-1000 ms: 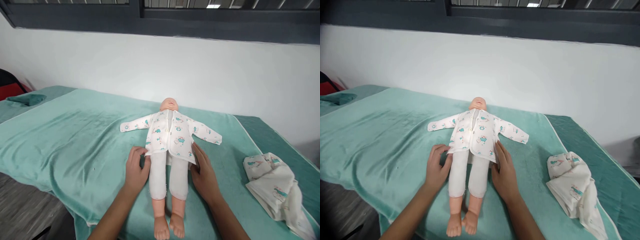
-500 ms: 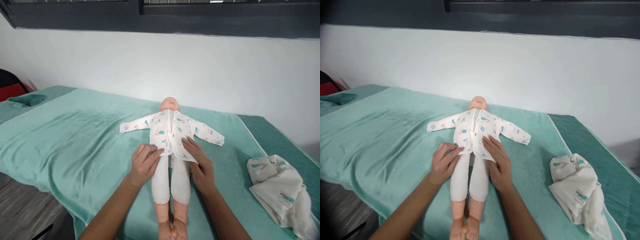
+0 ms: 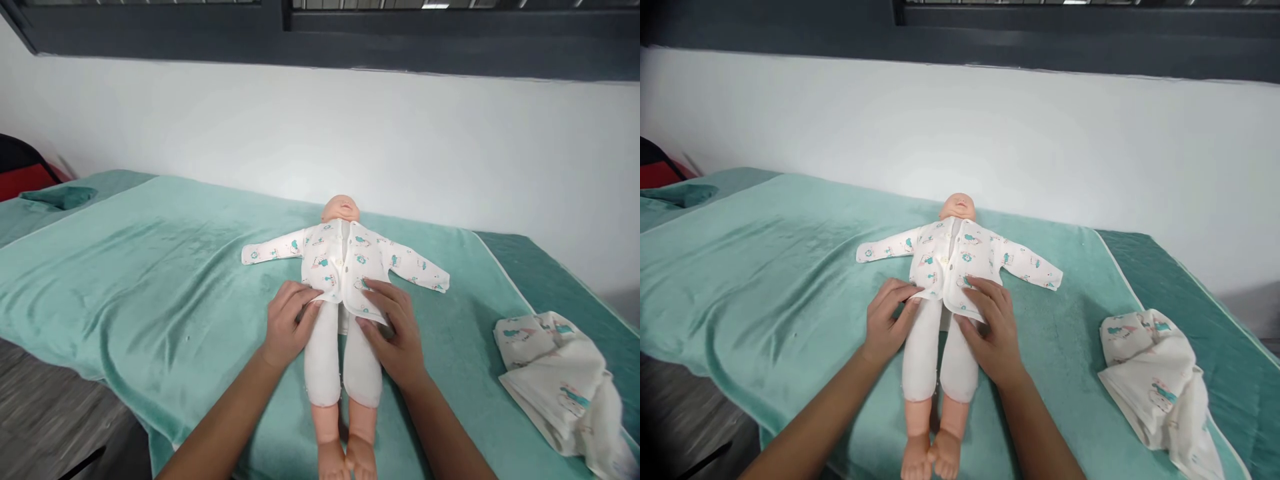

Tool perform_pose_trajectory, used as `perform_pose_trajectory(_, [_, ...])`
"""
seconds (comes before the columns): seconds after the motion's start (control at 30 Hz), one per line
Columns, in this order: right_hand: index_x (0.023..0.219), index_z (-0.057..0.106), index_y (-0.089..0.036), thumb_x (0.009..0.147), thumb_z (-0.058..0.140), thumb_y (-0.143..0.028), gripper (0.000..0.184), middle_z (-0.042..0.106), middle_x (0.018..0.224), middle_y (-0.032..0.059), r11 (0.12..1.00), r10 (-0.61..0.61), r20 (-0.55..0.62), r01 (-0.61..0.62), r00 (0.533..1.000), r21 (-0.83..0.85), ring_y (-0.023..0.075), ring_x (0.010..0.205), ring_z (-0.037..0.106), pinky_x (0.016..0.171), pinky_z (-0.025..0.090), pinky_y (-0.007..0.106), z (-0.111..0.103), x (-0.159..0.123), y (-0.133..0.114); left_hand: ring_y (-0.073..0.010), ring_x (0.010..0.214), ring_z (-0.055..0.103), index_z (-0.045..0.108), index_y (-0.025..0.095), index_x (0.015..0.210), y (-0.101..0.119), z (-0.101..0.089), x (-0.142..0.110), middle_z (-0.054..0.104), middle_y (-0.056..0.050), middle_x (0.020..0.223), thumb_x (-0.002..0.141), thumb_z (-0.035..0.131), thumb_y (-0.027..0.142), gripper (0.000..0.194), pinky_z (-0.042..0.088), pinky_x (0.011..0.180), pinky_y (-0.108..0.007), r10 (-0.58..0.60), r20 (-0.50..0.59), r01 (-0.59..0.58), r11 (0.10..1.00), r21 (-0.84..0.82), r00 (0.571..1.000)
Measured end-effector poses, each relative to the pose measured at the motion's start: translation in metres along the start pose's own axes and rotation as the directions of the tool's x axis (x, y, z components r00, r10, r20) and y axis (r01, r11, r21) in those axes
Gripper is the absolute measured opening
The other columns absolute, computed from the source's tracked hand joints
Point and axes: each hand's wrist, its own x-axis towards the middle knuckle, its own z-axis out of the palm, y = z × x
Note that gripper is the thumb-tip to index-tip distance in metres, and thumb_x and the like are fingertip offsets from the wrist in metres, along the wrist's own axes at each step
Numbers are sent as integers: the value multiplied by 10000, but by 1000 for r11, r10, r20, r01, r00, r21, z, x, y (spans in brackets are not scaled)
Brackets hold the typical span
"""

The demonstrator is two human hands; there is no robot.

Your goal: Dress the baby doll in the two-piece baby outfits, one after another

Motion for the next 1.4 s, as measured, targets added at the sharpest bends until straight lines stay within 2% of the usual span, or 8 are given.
perform_pose_trajectory(0.13, [1300,573,-281,979,566,-472,374,669,1263,90,999,3,87,-7,996,47,300,1200,581,1002,444,509,-2,8,-6,-158,802,588,649,196,1050,-3,0,-3,656,-44,877,964,562,179,123,495,714,-310,-42,8,42,999,-3,999])
perform_pose_trajectory(0.27, [1227,587,-275,965,618,-323,269,712,1075,45,991,93,121,-80,988,-104,244,989,654,972,427,462,-3,47,-13,-162,788,575,638,189,1071,-5,1,-4,639,-49,869,975,549,243,141,493,697,-308,-78,32,78,997,11,996])
perform_pose_trajectory(0.37, [1226,599,-272,859,764,-338,408,678,1130,41,995,25,428,17,903,-96,239,1000,650,941,446,433,-1,80,-13,-162,789,569,623,188,1086,-6,1,-5,644,-53,884,977,541,252,151,490,706,-310,-89,38,88,996,20,995])
perform_pose_trajectory(0.43, [1194,623,-270,813,797,-321,422,646,1146,47,994,-24,539,76,842,-75,247,1034,630,918,460,422,3,91,-11,-165,805,576,615,191,1093,-6,1,-5,650,-57,903,978,535,244,150,491,713,-312,-95,42,95,995,17,995])
perform_pose_trajectory(0.6, [1024,669,-244,843,604,-75,256,653,1141,56,987,-81,376,127,923,-100,250,1076,578,901,459,421,15,77,-4,-153,783,569,613,198,1072,-5,1,-4,639,-37,879,962,562,221,123,486,716,-303,-109,52,108,994,13,993])
perform_pose_trajectory(0.77, [997,687,-262,908,505,-47,295,709,1178,30,985,-167,213,172,963,-8,243,1183,581,994,450,441,17,68,-2,-148,765,569,612,204,1036,-5,1,-4,640,-26,865,950,579,229,95,484,699,-296,-91,41,91,996,21,995])
perform_pose_trajectory(0.93, [974,698,-261,888,491,-38,316,748,969,5,982,-168,120,156,978,103,204,971,674,926,483,419,15,68,0,-147,760,568,610,209,1050,-7,1,-6,636,-27,871,934,603,215,117,492,691,-300,-79,38,78,997,24,996])
perform_pose_trajectory(1.4, [822,600,-231,844,450,-46,239,667,829,21,986,-94,128,75,987,146,194,813,561,789,459,384,16,65,2,-140,745,567,613,206,1046,-6,0,-7,638,-27,863,918,650,230,136,498,667,-289,-25,29,24,999,46,999])
